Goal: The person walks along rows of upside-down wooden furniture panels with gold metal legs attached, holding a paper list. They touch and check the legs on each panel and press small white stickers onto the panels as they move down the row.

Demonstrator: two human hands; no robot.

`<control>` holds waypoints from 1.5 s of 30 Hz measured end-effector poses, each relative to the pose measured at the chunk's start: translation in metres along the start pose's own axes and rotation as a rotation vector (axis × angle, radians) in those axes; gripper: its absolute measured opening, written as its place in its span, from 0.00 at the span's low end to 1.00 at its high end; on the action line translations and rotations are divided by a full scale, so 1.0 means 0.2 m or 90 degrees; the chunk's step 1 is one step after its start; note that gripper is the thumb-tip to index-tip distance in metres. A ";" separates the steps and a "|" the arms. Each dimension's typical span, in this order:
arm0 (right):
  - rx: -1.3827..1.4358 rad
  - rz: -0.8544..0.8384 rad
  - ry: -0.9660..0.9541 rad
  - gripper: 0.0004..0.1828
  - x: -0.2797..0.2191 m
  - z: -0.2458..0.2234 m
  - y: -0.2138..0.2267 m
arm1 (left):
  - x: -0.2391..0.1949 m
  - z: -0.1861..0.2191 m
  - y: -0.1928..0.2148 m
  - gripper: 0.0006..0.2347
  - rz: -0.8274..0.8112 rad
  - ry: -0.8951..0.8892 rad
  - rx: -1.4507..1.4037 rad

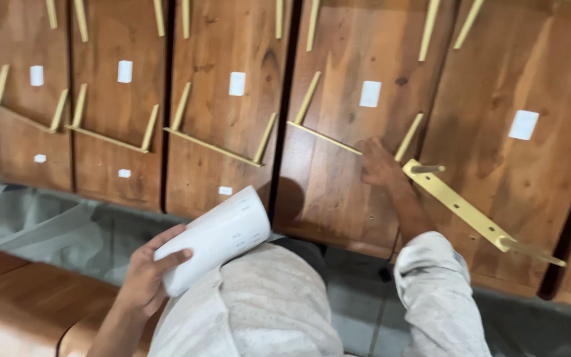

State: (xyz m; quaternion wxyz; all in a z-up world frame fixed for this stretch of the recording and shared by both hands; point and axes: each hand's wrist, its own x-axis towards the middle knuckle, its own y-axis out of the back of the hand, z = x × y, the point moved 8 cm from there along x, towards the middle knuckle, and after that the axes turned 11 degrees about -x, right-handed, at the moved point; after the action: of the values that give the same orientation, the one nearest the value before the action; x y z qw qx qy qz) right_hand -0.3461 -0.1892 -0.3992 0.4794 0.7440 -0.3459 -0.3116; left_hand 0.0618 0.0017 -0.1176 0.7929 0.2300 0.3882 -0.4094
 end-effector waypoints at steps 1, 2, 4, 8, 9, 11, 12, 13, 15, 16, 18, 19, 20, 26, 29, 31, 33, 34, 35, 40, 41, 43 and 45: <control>0.018 0.052 -0.027 0.31 0.01 -0.03 0.04 | -0.02 0.02 -0.03 0.28 -0.006 0.003 0.002; 0.037 0.106 -0.047 0.30 0.03 -0.05 0.09 | -0.04 0.04 -0.05 0.28 -0.009 0.001 -0.001; 0.225 0.222 -0.074 0.28 -0.06 -0.30 0.21 | -0.05 0.07 -0.09 0.29 -0.026 -0.028 -0.002; 0.924 0.114 -0.137 0.31 -0.22 -0.87 0.52 | -0.07 0.12 -0.24 0.28 -0.120 -0.028 -0.030; 0.918 0.117 -0.141 0.31 -0.23 -0.94 0.54 | -0.07 0.11 -0.26 0.28 -0.127 -0.025 -0.030; 0.881 0.100 -0.034 0.39 -0.25 -1.13 0.59 | -0.06 0.12 -0.32 0.26 -0.159 -0.026 -0.020; 0.877 0.108 -0.046 0.39 -0.27 -1.13 0.59 | -0.06 0.12 -0.34 0.26 -0.170 -0.019 -0.014; 0.834 0.111 -0.048 0.35 -0.28 -1.14 0.59 | -0.05 0.12 -0.37 0.26 -0.195 -0.022 -0.006; 0.781 0.119 -0.061 0.32 -0.30 -1.12 0.62 | -0.04 0.11 -0.41 0.25 -0.232 -0.019 0.003; 0.799 0.093 -0.090 0.28 -0.29 -1.10 0.62 | -0.03 0.11 -0.41 0.25 -0.242 -0.040 0.052; 0.814 0.068 -0.125 0.24 -0.30 -1.08 0.62 | -0.04 0.11 -0.42 0.24 -0.258 -0.057 0.101; 0.835 0.062 -0.119 0.23 -0.32 -1.09 0.63 | -0.05 0.10 -0.42 0.24 -0.249 -0.035 0.075; 0.853 0.057 -0.109 0.21 -0.32 -1.08 0.64 | -0.06 0.11 -0.43 0.24 -0.243 -0.018 0.047; 0.799 -0.041 -0.156 0.23 -0.36 -1.18 0.71 | -0.09 0.12 -0.39 0.23 -0.258 -0.050 0.080; 0.845 0.020 -0.169 0.20 -0.38 -1.19 0.69 | -0.08 0.12 -0.38 0.23 -0.273 -0.069 0.088; 0.895 0.027 -0.207 0.18 -0.39 -1.21 0.67 | -0.07 0.12 -0.37 0.23 -0.280 -0.077 0.087; 0.946 0.035 -0.249 0.16 -0.40 -1.21 0.64 | -0.07 0.12 -0.36 0.22 -0.288 -0.081 0.087; 0.987 0.049 -0.253 0.14 -0.41 -1.22 0.63 | -0.07 0.12 -0.36 0.22 -0.291 -0.086 0.090; 1.028 0.062 -0.256 0.11 -0.42 -1.22 0.63 | -0.07 0.13 -0.36 0.22 -0.293 -0.091 0.093; 1.006 0.091 -0.247 0.07 -0.44 -1.24 0.65 | -0.07 0.13 -0.37 0.22 -0.303 -0.081 0.086; 0.997 0.095 -0.256 0.07 -0.44 -1.24 0.66 | -0.05 0.11 -0.36 0.22 -0.297 -0.070 0.082; 0.974 0.140 -0.251 0.07 -0.45 -1.22 0.69 | -0.03 0.11 -0.34 0.21 -0.289 -0.102 0.095; 0.944 0.186 -0.249 0.06 -0.50 -1.13 0.66 | 0.00 0.10 -0.31 0.21 -0.288 -0.132 0.107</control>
State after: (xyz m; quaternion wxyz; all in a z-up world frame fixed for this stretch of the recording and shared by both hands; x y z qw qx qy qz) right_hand -0.2508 -0.0352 -0.1841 -0.1769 0.7482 -0.6368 -0.0580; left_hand 0.0202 -0.0465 -0.1076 0.6950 0.1591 0.3114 -0.6283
